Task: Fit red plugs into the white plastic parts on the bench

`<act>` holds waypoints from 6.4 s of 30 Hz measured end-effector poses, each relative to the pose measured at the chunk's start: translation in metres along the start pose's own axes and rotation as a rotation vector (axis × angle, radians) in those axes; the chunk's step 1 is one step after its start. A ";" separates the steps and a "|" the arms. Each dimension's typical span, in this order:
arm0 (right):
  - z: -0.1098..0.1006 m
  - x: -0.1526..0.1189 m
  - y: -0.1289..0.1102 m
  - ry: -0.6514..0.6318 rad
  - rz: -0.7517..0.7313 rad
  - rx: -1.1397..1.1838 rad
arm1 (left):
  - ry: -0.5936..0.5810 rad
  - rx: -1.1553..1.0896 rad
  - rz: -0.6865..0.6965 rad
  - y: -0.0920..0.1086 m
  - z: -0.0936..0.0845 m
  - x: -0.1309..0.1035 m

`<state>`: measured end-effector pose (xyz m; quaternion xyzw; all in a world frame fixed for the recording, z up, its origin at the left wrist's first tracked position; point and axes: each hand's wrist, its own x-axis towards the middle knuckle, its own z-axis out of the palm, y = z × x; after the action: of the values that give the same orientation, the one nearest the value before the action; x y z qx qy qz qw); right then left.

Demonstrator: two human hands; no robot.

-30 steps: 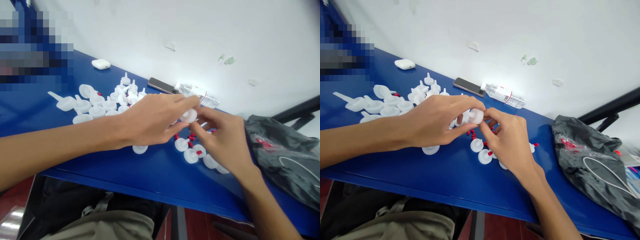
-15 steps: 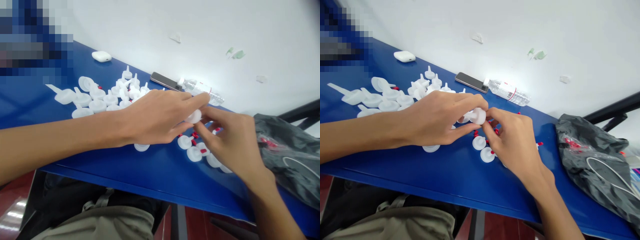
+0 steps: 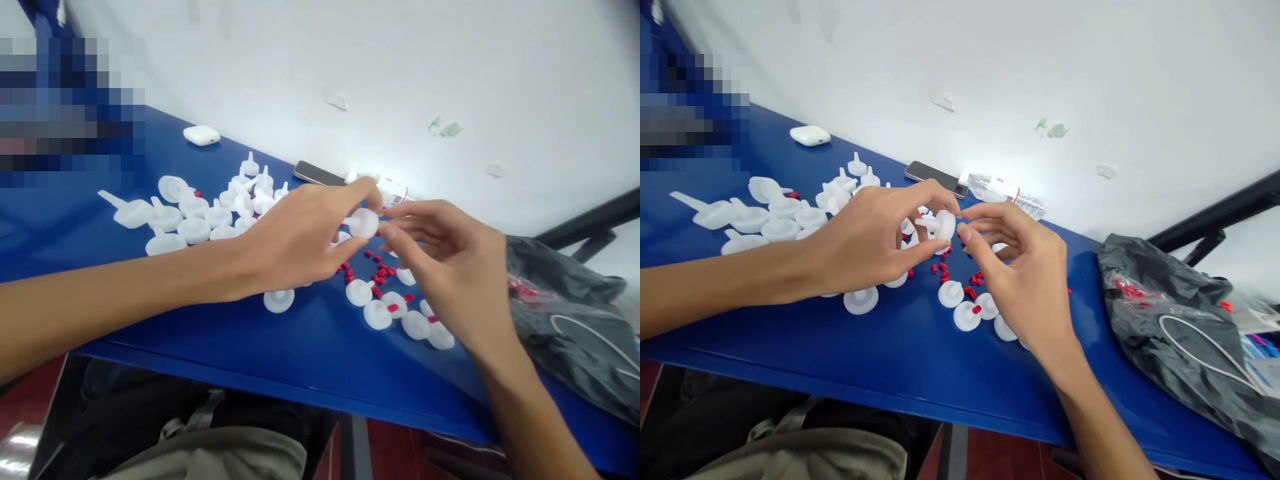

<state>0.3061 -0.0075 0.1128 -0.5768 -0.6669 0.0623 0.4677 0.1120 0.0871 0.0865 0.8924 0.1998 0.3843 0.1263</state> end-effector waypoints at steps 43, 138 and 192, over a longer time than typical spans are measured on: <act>0.004 0.000 0.001 0.020 0.014 0.291 | 0.082 -0.244 -0.208 0.008 -0.011 0.009; 0.013 -0.006 -0.001 -0.227 0.018 0.447 | 0.083 0.032 0.209 0.005 -0.004 -0.002; 0.014 -0.007 0.008 -0.092 -0.336 -0.288 | 0.006 0.249 0.108 0.004 0.002 -0.002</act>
<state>0.3016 -0.0042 0.0961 -0.5152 -0.7760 -0.0861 0.3535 0.1135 0.0829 0.0851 0.9096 0.1979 0.3654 -0.0070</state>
